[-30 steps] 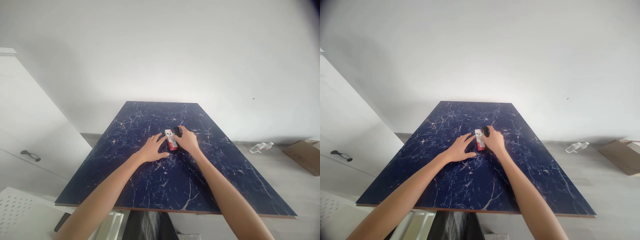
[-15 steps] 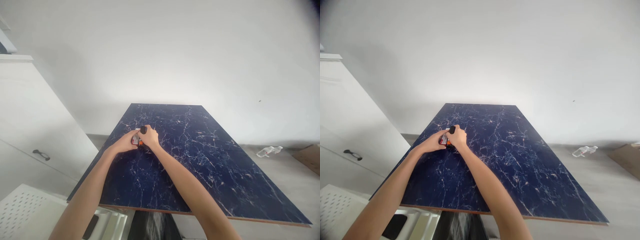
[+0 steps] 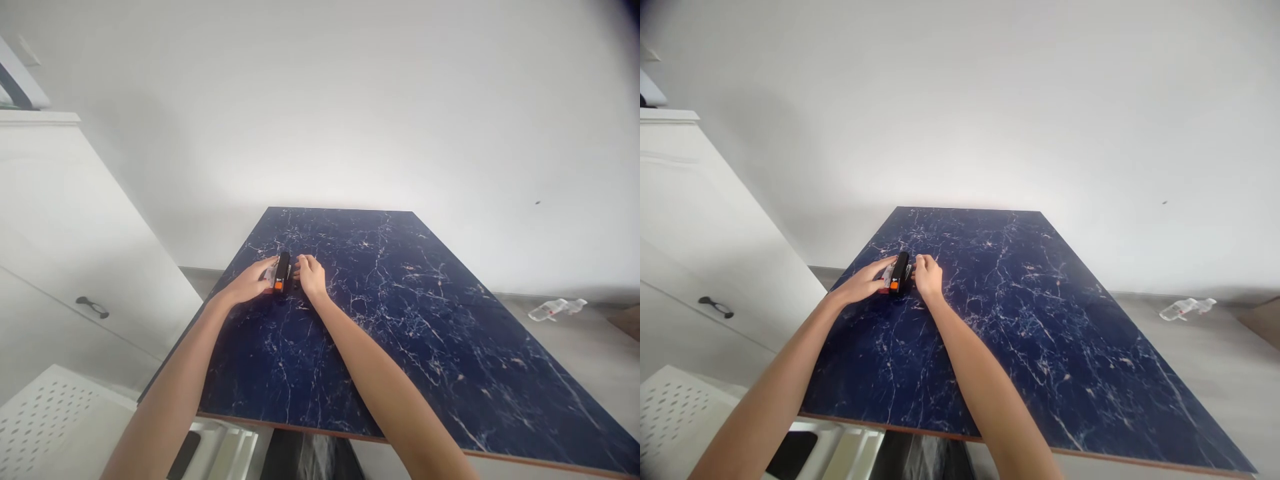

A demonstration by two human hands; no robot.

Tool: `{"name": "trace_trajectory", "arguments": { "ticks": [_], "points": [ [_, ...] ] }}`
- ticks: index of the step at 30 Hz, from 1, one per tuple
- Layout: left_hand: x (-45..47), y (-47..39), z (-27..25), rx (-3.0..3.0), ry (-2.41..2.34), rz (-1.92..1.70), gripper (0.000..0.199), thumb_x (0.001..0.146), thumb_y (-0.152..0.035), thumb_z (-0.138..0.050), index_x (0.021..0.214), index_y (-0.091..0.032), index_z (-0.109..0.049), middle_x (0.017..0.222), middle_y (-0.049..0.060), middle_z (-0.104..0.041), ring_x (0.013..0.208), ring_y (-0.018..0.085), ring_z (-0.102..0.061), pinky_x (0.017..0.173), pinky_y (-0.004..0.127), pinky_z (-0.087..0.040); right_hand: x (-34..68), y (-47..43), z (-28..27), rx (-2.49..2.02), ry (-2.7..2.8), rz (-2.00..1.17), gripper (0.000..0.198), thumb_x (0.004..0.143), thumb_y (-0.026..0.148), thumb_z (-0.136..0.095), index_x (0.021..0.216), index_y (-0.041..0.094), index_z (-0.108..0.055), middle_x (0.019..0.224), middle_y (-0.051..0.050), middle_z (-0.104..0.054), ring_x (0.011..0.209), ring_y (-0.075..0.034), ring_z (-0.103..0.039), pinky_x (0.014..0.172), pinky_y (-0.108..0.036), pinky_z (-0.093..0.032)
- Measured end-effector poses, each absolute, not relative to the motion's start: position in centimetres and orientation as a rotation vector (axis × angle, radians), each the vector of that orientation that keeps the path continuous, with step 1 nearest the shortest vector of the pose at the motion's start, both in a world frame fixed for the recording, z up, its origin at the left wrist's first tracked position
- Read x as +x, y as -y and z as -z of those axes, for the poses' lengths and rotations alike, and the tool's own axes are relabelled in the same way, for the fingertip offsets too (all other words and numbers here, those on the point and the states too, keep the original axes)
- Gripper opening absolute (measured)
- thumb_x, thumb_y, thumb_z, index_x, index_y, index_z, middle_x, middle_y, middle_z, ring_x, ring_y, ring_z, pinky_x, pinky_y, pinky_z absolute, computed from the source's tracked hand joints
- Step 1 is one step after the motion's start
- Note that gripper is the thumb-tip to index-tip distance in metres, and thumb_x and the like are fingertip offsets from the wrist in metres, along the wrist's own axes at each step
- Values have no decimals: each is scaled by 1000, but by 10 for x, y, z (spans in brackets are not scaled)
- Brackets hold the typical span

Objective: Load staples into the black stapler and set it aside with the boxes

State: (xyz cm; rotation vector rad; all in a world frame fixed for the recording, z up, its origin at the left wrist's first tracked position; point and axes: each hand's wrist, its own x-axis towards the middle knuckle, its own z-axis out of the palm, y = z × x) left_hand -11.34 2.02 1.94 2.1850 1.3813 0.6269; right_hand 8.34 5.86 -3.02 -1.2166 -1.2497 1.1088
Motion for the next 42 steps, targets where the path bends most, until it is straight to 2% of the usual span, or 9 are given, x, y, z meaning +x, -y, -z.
{"name": "trace_trajectory", "arguments": {
  "ticks": [4, 9, 12, 15, 21, 26, 32, 42],
  "points": [
    [-113, -21, -18, 2131, -1449, -678, 68, 91, -39, -58, 156, -27, -42, 162, 7, -39, 149, 36, -35, 121, 52, -31, 82, -59, 30, -1209, 1334, -1106, 35, 99, 44, -43, 105, 22, -69, 102, -6, -75, 74, -18, -71, 75, -29, -57],
    [-110, -23, -18, 2287, -1283, -636, 71, 89, -50, -66, 154, -30, -45, 153, 7, -51, 140, 37, -47, 115, 50, -39, 85, -65, 36, -1167, 1456, -1153, 46, 102, 51, -37, 131, 29, -66, 124, -5, -71, 99, -22, -71, 94, -38, -54],
    [-115, -28, -12, 2282, -1391, -582, 73, 87, -58, -67, 152, -30, -49, 157, 9, -47, 146, 41, -37, 117, 57, -34, 89, -70, 38, -1116, 1552, -1236, 56, 102, 59, -34, 144, 31, -57, 133, -6, -67, 108, -23, -68, 99, -41, -51],
    [-120, -32, -9, 2247, -1451, -548, 76, 84, -63, -69, 151, -31, -50, 158, 10, -45, 147, 43, -33, 115, 58, -35, 93, -75, 37, -1072, 1588, -1353, 67, 101, 66, -29, 151, 27, -51, 135, -11, -66, 102, -24, -69, 93, -42, -55],
    [-115, -33, -15, 2237, -1287, -596, 70, 84, -59, -69, 146, -29, -56, 141, 7, -62, 124, 35, -59, 107, 48, -45, 96, -83, 37, -1033, 1574, -1466, 72, 101, 67, -27, 154, 22, -47, 131, -14, -68, 93, -22, -70, 86, -38, -56],
    [-112, -31, -17, 2225, -1233, -590, 69, 85, -58, -69, 147, -29, -55, 144, 5, -60, 125, 34, -58, 104, 43, -46, 98, -85, 39, -996, 1560, -1479, 70, 102, 64, -27, 152, 19, -48, 133, -16, -66, 86, -21, -70, 87, -38, -56],
    [-116, -36, -14, 2246, -1292, -537, 74, 84, -60, -68, 149, -27, -52, 138, 9, -63, 119, 34, -59, 105, 47, -44, 99, -83, 36, -962, 1577, -1478, 68, 103, 63, -28, 151, 21, -50, 142, -14, -61, 82, -18, -70, 89, -38, -57],
    [-112, -32, -22, 2227, -1300, -478, 76, 85, -63, -66, 151, -28, -50, 129, 8, -67, 111, 33, -62, 99, 45, -47, 101, -77, 31, -1017, 1586, -1457, 70, 102, 66, -29, 152, 22, -49, 132, -13, -68, 88, -21, -72, 92, -38, -55]
  ]
}}
